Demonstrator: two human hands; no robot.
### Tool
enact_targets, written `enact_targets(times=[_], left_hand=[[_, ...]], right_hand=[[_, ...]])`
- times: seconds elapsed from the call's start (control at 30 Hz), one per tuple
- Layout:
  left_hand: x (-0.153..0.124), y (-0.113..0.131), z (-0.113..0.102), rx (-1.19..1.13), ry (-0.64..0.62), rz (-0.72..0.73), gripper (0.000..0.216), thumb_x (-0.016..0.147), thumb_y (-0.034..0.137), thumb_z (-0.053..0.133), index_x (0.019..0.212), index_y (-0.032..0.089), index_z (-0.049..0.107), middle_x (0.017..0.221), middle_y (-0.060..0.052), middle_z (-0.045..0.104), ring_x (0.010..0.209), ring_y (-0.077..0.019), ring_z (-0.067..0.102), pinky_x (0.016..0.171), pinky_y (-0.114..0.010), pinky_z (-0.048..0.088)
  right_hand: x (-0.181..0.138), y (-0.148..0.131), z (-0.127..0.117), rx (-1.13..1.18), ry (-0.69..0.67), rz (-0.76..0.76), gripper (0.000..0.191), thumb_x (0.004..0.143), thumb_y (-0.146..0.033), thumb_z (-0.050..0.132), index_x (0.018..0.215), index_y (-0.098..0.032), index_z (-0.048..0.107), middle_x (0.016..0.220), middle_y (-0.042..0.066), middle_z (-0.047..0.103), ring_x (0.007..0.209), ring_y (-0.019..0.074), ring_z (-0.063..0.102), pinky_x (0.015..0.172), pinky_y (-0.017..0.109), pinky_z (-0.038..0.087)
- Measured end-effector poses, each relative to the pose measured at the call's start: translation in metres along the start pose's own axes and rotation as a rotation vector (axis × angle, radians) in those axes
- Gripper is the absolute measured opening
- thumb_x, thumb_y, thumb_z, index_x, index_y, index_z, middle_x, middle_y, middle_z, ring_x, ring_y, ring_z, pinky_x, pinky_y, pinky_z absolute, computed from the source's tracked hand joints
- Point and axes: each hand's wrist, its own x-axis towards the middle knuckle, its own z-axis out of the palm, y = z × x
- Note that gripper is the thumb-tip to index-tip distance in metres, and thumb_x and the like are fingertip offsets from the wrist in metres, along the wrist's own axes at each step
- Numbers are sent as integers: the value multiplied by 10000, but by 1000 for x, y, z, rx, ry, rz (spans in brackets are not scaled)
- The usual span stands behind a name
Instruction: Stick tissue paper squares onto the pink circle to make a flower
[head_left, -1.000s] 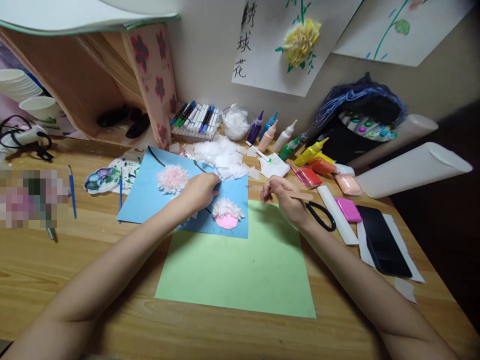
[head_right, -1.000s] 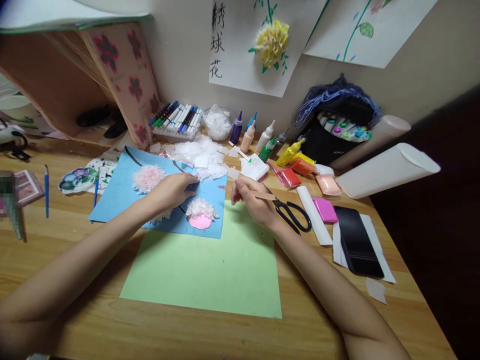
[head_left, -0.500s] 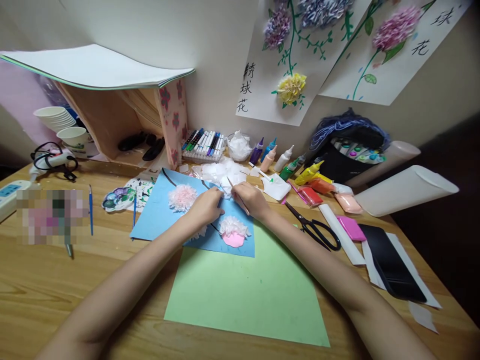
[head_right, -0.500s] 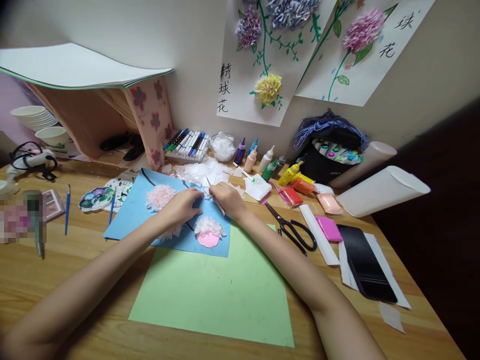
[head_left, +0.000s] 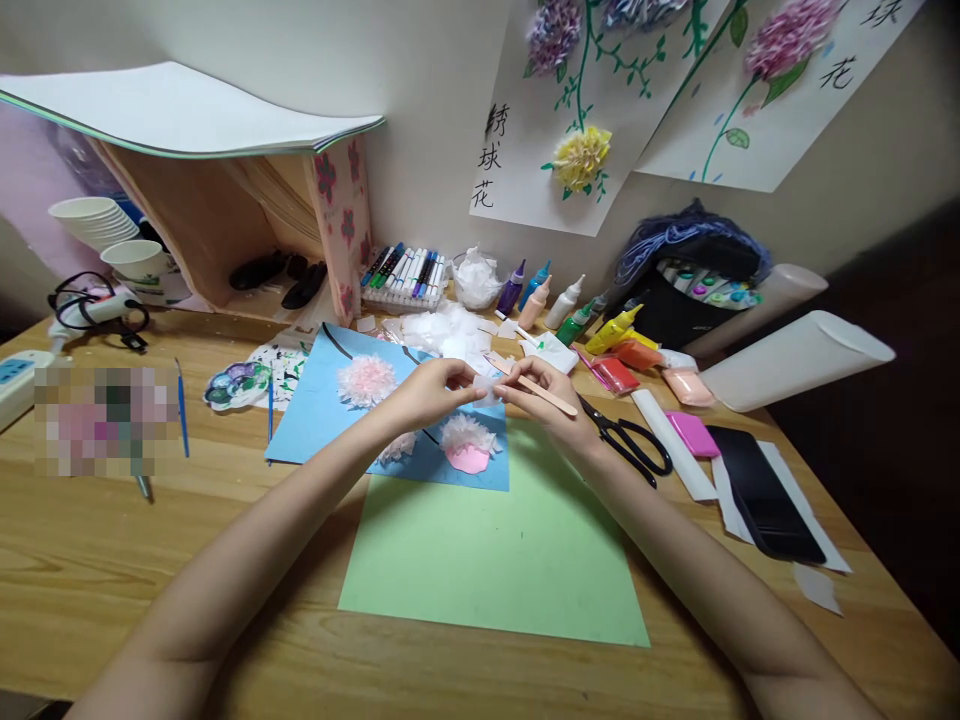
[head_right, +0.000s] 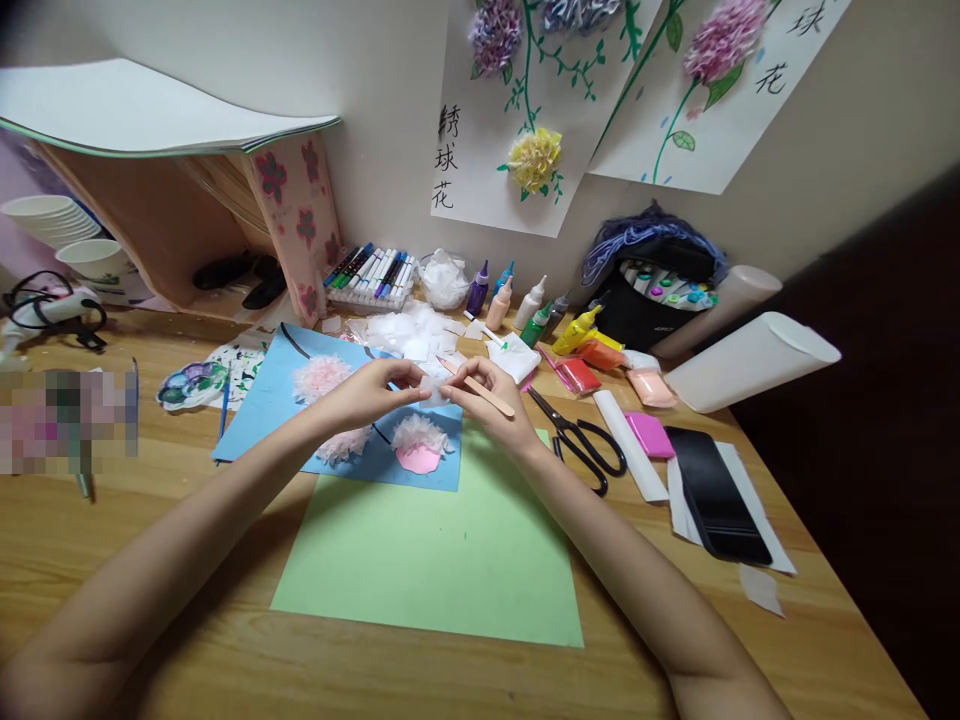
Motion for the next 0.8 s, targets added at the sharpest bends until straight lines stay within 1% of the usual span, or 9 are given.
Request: enact_targets(times=[0.07,0.17,0.23,0.3,0.37,0.5,0.7,0.77,0.8], left_hand=[[-2,5,2,-38,-5,-25,238,784,339,548,791,120,641,774,-42,662,725,-145,579,633,-240,431],[-9,10,5,-13,-13,-69,190,751,299,572,750,122,643,732,-34,661,693,-144,578,596,-232,410],[-14,10,6,-29,-144,-102,173,736,290,585,729,128,645,712,-33,672,674,-147,597,589,-230,417],[-19,9,8,-78,-324,-134,168,731,290,589,709,133,644,692,-32,682,657,-150,621,589,-228,434],[-22,5,8,-93,-429,-149,160,735,281,582,697,138,644,678,-33,691,658,-151,639,601,-225,445],[-21,-2,5,12,-357,-121,157,728,276,583,713,143,665,690,-37,707,670,-146,631,598,-219,415],[-23,-2,0,143,-360,-83,150,689,260,584,700,164,699,688,-12,704,621,-121,578,540,-207,357],[-24,-2,1,156,-369,-88,144,683,244,582,702,167,702,696,-11,705,617,-118,576,536,-203,354],[-24,-1,1,163,-369,-90,145,687,241,578,703,167,702,694,-11,704,609,-116,574,531,-201,351]], right_hand=[[-8,-3,0,-3,-6,13,241,718,-331,715,798,-181,543,769,4,594,711,142,568,648,257,432],[-21,-3,2,-20,45,-18,207,761,-348,674,788,-183,553,759,10,603,689,143,565,641,268,437],[-29,2,2,5,103,-93,220,842,-382,563,740,-188,552,704,13,601,658,147,558,622,278,431],[-37,8,3,30,148,-186,350,900,-422,432,655,-197,541,604,13,568,587,149,525,570,286,408],[-44,13,3,27,176,-252,449,920,-454,346,588,-208,523,519,9,515,508,148,472,515,292,376],[-52,20,6,-94,210,-327,438,916,-482,357,617,-223,543,553,20,550,527,160,491,522,302,389],[-54,28,3,-420,-26,-519,467,926,-471,332,622,-225,586,564,45,596,549,176,549,558,319,426],[-50,30,-1,-531,-32,-532,394,923,-411,384,676,-218,623,621,60,639,597,185,582,584,322,440],[-47,31,-3,-575,13,-519,344,921,-376,408,724,-215,641,677,68,665,646,193,601,619,327,450]])
